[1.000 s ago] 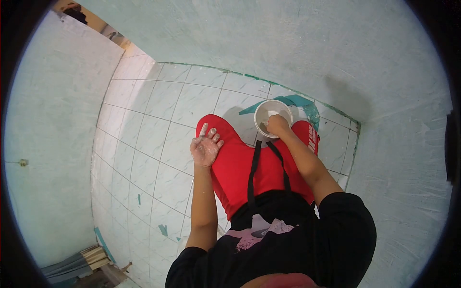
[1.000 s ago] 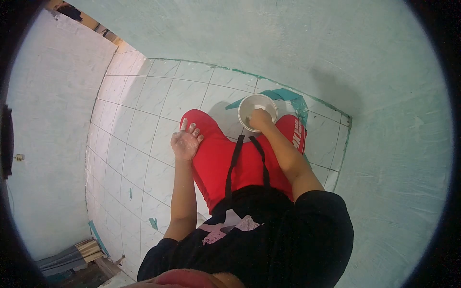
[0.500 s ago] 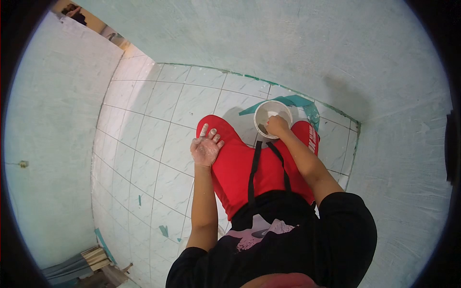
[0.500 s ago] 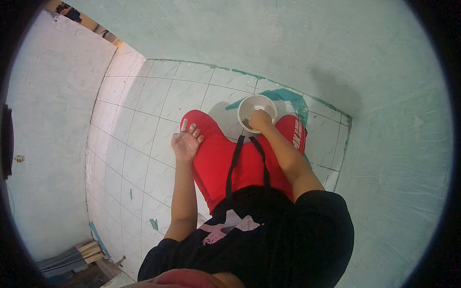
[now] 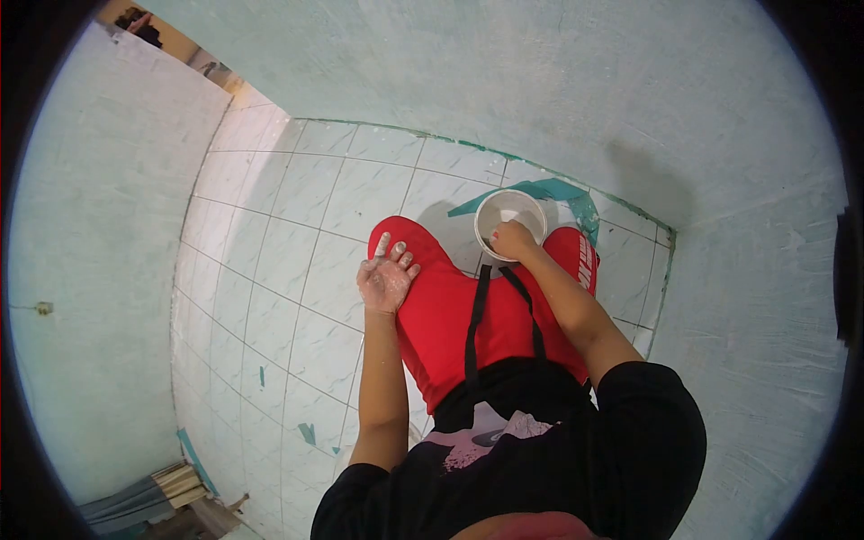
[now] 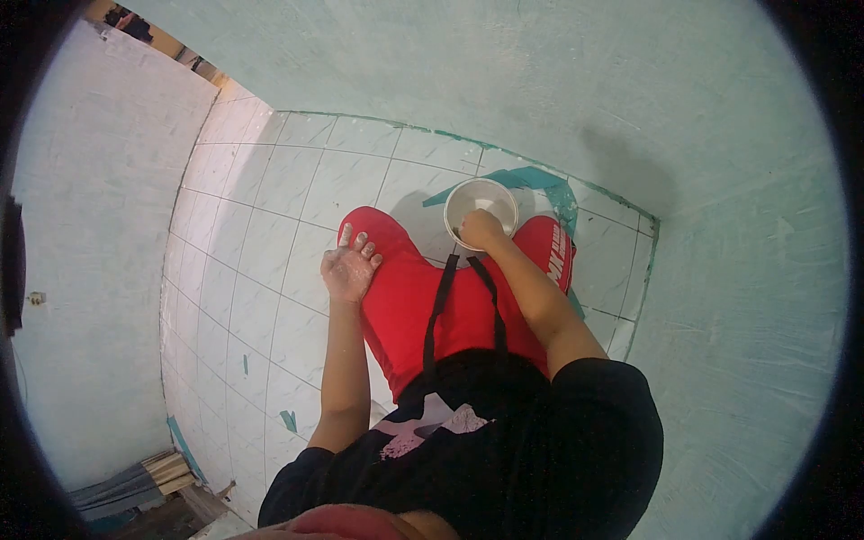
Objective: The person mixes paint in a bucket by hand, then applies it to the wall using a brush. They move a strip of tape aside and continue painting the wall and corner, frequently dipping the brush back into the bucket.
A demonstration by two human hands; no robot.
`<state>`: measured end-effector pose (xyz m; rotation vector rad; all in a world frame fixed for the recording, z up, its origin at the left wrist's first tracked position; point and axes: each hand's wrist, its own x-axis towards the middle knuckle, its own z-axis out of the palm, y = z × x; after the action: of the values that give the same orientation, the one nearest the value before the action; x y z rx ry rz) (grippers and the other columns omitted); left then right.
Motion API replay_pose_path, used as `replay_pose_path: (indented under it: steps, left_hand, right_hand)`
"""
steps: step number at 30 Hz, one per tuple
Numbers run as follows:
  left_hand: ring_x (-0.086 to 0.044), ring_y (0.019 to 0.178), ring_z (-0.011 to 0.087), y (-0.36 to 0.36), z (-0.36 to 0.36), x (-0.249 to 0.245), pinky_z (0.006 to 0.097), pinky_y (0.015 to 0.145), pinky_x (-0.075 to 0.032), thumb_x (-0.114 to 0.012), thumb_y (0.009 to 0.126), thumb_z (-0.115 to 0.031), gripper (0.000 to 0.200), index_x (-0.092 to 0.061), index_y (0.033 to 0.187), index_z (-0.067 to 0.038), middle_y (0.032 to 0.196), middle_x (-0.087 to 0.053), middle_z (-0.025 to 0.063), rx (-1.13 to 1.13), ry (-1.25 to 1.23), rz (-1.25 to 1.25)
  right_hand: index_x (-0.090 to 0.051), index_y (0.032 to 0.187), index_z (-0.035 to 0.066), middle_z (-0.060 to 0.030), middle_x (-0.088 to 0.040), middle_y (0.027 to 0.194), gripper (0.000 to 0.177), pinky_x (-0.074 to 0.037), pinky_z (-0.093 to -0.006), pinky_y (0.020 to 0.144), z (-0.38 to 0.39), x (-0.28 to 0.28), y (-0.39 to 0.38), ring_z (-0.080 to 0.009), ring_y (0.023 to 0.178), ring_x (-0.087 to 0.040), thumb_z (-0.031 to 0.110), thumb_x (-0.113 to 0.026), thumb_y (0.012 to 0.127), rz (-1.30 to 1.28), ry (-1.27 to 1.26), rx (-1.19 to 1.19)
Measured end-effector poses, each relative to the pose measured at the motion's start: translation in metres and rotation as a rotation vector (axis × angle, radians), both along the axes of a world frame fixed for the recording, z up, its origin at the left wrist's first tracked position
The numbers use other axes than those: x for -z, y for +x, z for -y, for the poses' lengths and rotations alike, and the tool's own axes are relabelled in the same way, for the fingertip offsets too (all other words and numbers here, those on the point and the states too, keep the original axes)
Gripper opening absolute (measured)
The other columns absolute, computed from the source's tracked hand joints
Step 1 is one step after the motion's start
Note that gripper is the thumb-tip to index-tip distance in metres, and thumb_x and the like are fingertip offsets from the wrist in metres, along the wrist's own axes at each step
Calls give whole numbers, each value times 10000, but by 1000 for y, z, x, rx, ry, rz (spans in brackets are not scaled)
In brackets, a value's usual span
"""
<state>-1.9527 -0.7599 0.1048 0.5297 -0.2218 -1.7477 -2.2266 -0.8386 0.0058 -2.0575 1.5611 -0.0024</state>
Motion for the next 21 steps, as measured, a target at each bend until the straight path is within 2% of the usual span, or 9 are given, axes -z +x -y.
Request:
replay_pose_path:
  steps: [2,9,12,15,18,21]
  left_hand:
    - [-471,813,232,0,1,0,376,684,-387,-497,755,-320,476,-458,1186,-121,1007,-525,101,-2,-3,12]
    - [-478,825,245,2,1,2,389,707,-393,-496,747,-305,494,-444,1203,-122,1014,-522,107,1,5,-2]
    - [-487,833,250,2,1,3,393,713,-397,-495,745,-297,496,-442,1206,-121,1018,-524,109,6,-3,-5]
    - [-491,837,249,1,1,3,393,712,-398,-496,745,-291,493,-441,1204,-121,1024,-525,109,11,-7,-35]
    - [-486,831,247,2,1,1,392,713,-399,-495,745,-288,487,-445,1199,-121,1031,-524,109,7,-15,-17]
    - [-483,831,245,1,1,1,393,710,-400,-495,745,-292,485,-451,1197,-120,1023,-527,107,10,-9,-23]
  right_hand:
    - [-681,828,22,-215,-647,892,271,-499,-442,764,0,-3,0,-356,854,-630,236,-523,775,0,12,146]
    - [-681,855,32,-211,-649,902,266,-500,-443,765,3,9,-5,-356,849,-632,233,-530,768,46,15,74]
    - [-681,850,35,-206,-650,907,259,-500,-441,767,5,11,-7,-352,852,-633,237,-549,754,65,-21,191]
    - [-682,847,41,-202,-651,909,252,-501,-439,768,8,18,-7,-346,859,-634,237,-562,746,-40,-37,149]
    - [-680,846,36,-203,-649,914,253,-499,-441,769,8,10,-9,-353,856,-631,244,-569,751,62,-23,62]
    - [-676,839,29,-210,-646,897,255,-495,-441,769,4,11,-9,-365,851,-624,243,-564,756,56,-6,181]
